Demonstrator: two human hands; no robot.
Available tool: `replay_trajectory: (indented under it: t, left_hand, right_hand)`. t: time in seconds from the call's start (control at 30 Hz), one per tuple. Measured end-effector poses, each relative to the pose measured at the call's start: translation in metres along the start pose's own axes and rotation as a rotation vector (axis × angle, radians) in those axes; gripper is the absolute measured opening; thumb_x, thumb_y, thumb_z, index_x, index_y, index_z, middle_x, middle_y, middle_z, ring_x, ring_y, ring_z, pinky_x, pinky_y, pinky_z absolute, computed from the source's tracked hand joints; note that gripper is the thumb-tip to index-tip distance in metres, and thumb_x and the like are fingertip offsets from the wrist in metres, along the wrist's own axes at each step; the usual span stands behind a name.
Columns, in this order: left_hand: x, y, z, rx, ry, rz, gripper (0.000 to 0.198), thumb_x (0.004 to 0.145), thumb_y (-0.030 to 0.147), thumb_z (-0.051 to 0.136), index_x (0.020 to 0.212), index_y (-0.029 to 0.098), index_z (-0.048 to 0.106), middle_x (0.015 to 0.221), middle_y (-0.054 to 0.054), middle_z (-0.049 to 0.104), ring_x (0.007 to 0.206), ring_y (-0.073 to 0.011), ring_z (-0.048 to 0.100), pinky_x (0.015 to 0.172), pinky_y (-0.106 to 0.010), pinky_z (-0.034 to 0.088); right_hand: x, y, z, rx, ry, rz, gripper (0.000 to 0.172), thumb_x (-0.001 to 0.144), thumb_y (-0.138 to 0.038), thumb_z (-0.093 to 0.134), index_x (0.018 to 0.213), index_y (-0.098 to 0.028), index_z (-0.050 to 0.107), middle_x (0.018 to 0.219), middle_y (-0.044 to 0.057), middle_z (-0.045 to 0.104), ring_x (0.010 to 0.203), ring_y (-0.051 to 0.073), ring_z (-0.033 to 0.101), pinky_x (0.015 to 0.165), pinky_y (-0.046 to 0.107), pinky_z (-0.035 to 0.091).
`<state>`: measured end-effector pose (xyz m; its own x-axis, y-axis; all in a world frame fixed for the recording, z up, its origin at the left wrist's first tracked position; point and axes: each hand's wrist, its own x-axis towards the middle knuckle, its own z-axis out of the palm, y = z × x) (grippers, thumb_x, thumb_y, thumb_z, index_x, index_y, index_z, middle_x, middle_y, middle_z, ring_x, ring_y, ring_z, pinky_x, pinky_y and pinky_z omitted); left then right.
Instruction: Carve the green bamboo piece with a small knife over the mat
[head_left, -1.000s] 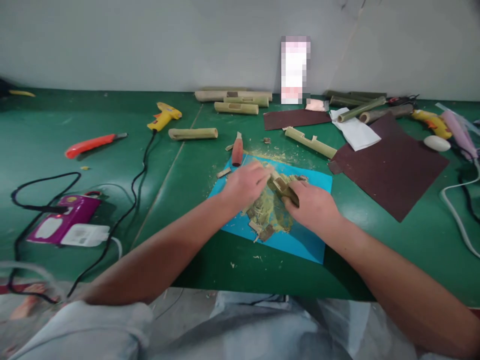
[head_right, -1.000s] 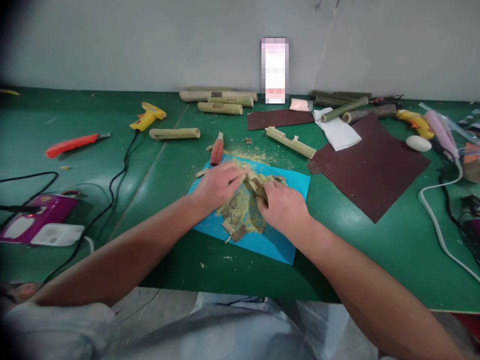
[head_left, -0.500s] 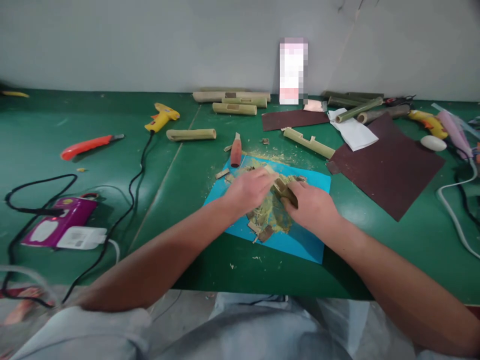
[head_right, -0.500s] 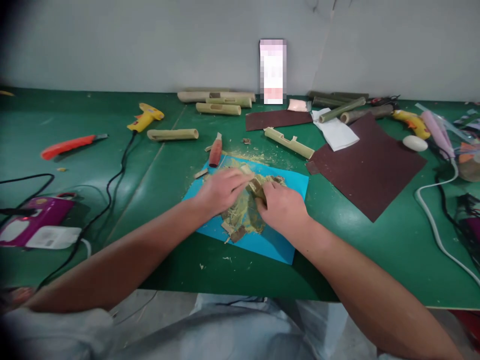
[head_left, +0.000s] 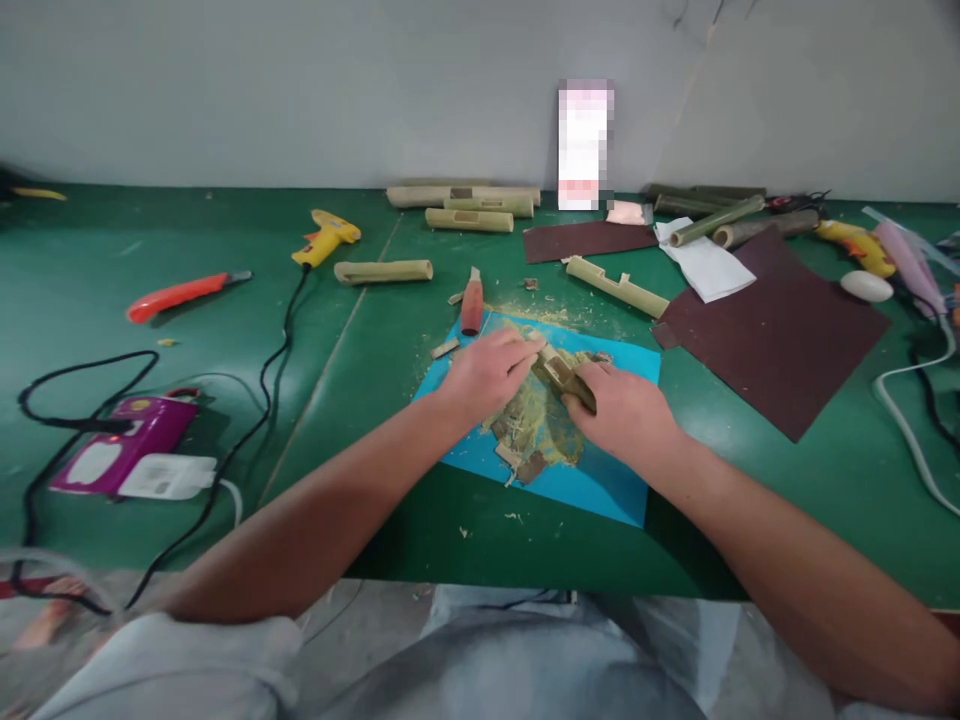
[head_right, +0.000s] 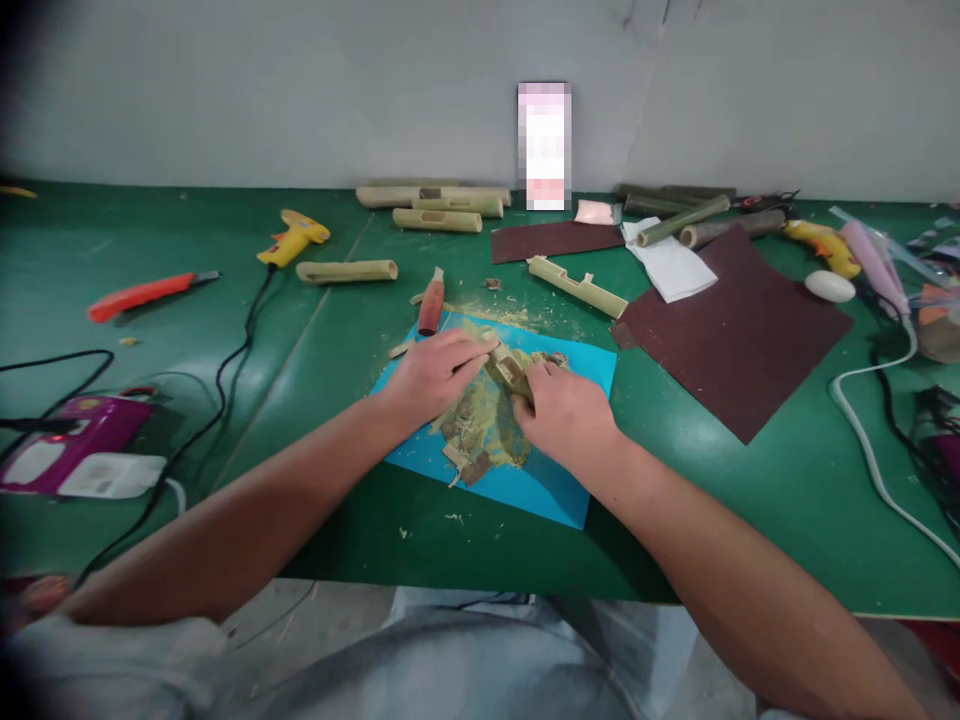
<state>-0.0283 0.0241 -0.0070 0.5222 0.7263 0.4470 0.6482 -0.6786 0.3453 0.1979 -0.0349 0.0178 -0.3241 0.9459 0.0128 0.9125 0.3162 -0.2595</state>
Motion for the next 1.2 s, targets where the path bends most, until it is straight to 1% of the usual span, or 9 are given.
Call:
replay_trajectory:
  t: [0.17,0.3,0.4,0.53,0.63,0.73,0.9,1.1,1.2]
  left_hand:
    - [0.0009,0.0003,-0.0003,0.008,0.023,-0.028,0.032,0.105,0.029,0.048,0.117,0.017,0.075,0.096,-0.009,0.073,0.091,-0.0189,0.069,0.083,-0.033,0.058]
    - [0.0003,0.0001,0.0011,-0.006,-0.025,-0.010,0.034,0.106,0.030,0.046,0.120,0.018,0.074,0.098,-0.009,0.073,0.093,-0.0191,0.069,0.084,-0.033,0.058]
    - [-0.0008,0.0005,0.0018,0.001,0.013,-0.030,0.034,0.105,0.029,0.046,0.120,0.017,0.074,0.100,-0.009,0.073,0.092,-0.0190,0.069,0.085,-0.033,0.058]
    - [-0.0008,0.0022,0.0005,0.000,-0.036,0.015,0.034,0.105,0.029,0.047,0.122,0.018,0.074,0.098,-0.008,0.073,0.090,-0.0185,0.068,0.082,-0.032,0.058]
    - [-0.0005,0.0032,-0.0012,0.019,-0.005,0.007,0.034,0.105,0.029,0.047,0.118,0.017,0.076,0.094,-0.009,0.072,0.088,-0.0192,0.068,0.079,-0.032,0.058]
    - [-0.0012,0.0042,-0.0021,-0.005,-0.043,0.047,0.034,0.105,0.029,0.047,0.121,0.018,0.075,0.096,-0.009,0.072,0.090,-0.0188,0.069,0.079,-0.031,0.058]
    - [-0.0005,0.0018,-0.0030,-0.002,-0.007,0.003,0.034,0.105,0.029,0.047,0.121,0.017,0.074,0.099,-0.009,0.073,0.090,-0.0189,0.069,0.082,-0.032,0.058]
    - [-0.0012,0.0029,-0.0014,0.021,-0.014,0.034,0.034,0.105,0.027,0.047,0.120,0.015,0.075,0.095,-0.010,0.072,0.090,-0.0203,0.069,0.081,-0.033,0.058]
    - [-0.0022,0.0040,-0.0011,0.019,-0.070,0.063,0.034,0.106,0.026,0.046,0.123,0.018,0.073,0.097,-0.009,0.072,0.090,-0.0185,0.069,0.080,-0.030,0.058]
  right_hand:
    - [-0.0005,0.0001,-0.0007,-0.009,0.003,0.002,0.023,0.099,-0.036,0.048,0.102,-0.020,0.065,0.100,0.007,0.074,0.085,0.021,0.065,0.060,0.034,0.029]
    - [-0.0005,-0.0007,-0.0015,-0.012,-0.011,0.006,0.023,0.099,-0.037,0.048,0.101,-0.020,0.065,0.101,0.007,0.073,0.086,0.021,0.065,0.060,0.034,0.030]
    - [-0.0006,-0.0008,-0.0021,-0.016,-0.009,0.007,0.023,0.099,-0.036,0.048,0.102,-0.020,0.065,0.102,0.008,0.074,0.087,0.022,0.066,0.060,0.034,0.030]
    - [-0.0013,-0.0011,-0.0032,-0.011,-0.024,0.013,0.024,0.099,-0.037,0.049,0.102,-0.020,0.065,0.101,0.008,0.074,0.087,0.022,0.066,0.061,0.033,0.031]
    - [-0.0018,-0.0018,-0.0038,-0.012,-0.024,0.019,0.024,0.099,-0.036,0.049,0.104,-0.020,0.065,0.103,0.008,0.074,0.088,0.022,0.066,0.062,0.033,0.033]
    - [-0.0021,-0.0024,-0.0046,-0.010,-0.031,0.018,0.023,0.099,-0.036,0.049,0.103,-0.020,0.065,0.103,0.008,0.073,0.088,0.021,0.065,0.062,0.033,0.034]
    - [-0.0021,-0.0024,-0.0057,0.001,-0.026,0.019,0.024,0.099,-0.036,0.049,0.106,-0.020,0.066,0.104,0.009,0.073,0.088,0.022,0.065,0.063,0.032,0.034]
    - [-0.0018,-0.0021,-0.0048,-0.002,-0.032,0.018,0.024,0.099,-0.035,0.049,0.106,-0.020,0.066,0.105,0.008,0.074,0.090,0.022,0.066,0.062,0.033,0.033]
    - [-0.0018,-0.0024,-0.0055,-0.004,-0.039,0.024,0.023,0.099,-0.036,0.050,0.105,-0.020,0.066,0.103,0.008,0.074,0.088,0.022,0.066,0.061,0.033,0.032]
